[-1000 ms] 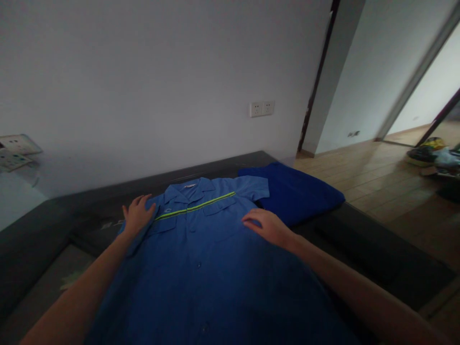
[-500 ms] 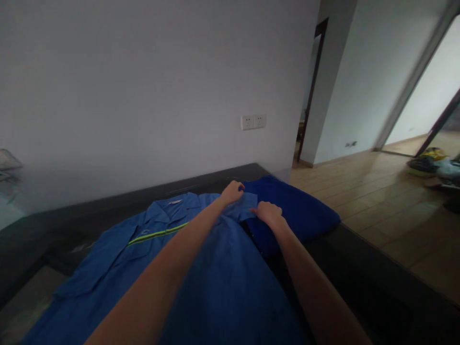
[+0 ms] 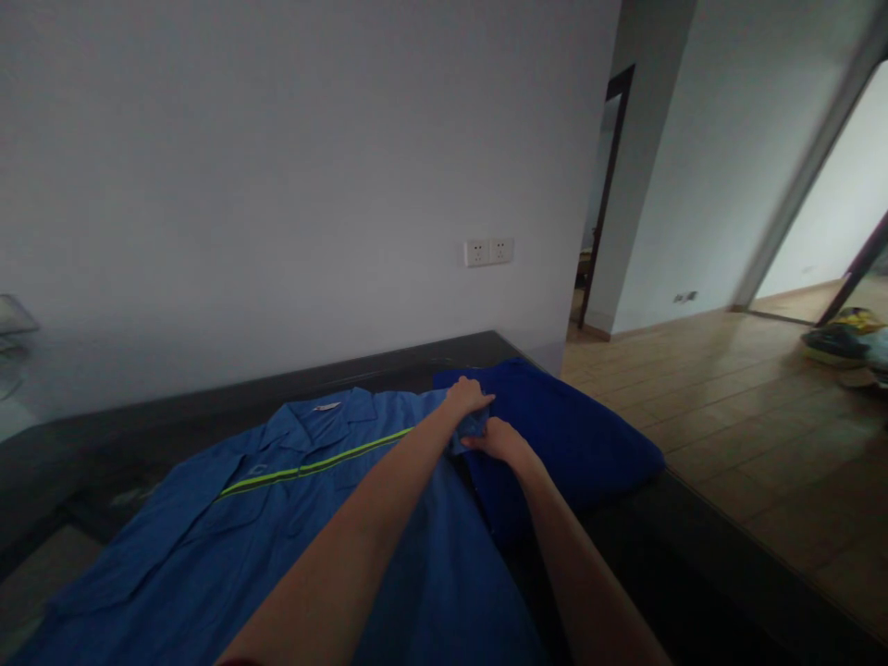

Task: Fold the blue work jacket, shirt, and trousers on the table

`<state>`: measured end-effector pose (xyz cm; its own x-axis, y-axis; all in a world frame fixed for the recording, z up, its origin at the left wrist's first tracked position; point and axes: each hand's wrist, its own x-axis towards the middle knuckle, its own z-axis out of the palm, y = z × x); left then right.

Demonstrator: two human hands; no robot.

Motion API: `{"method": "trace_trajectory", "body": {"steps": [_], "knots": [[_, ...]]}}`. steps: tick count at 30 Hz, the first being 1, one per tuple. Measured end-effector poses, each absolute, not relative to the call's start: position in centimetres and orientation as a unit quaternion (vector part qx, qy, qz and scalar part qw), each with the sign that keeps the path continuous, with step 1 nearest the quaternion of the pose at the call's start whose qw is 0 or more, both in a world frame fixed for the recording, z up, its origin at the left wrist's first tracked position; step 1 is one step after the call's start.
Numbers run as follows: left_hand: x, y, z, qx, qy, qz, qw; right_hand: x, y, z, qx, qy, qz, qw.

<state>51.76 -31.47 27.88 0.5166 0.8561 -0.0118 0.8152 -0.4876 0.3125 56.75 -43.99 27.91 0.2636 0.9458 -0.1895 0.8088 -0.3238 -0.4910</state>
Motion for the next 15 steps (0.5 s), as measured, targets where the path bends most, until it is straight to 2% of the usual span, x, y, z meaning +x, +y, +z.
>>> {"method": "trace_trajectory", "body": {"steps": [5, 8, 10, 12, 15], "knots": [[49.5, -29.7, 30.5, 0.854, 0.467, 0.071, 0.220, 56.8, -43.2, 27.5, -0.718, -0.537, 0.364, 0.252], [46.6, -28.7, 31.9, 0.838, 0.460, 0.091, 0.279, 56.2, -43.0, 28.0, -0.702, -0.530, 0.371, 0.296], [43.8, -27.9, 32.7, 0.809, 0.446, 0.124, 0.364, 55.3, -43.2, 28.7, -0.701, -0.542, 0.326, 0.329], [40.7, -27.0, 33.2, 0.767, 0.426, 0.145, 0.458, 54.1, -43.7, 29.5, -0.714, -0.571, 0.230, 0.334], [36.2, -25.9, 33.3, 0.762, 0.410, 0.113, 0.487, 51.8, -44.7, 30.5, -0.729, -0.619, 0.089, 0.278]]}}
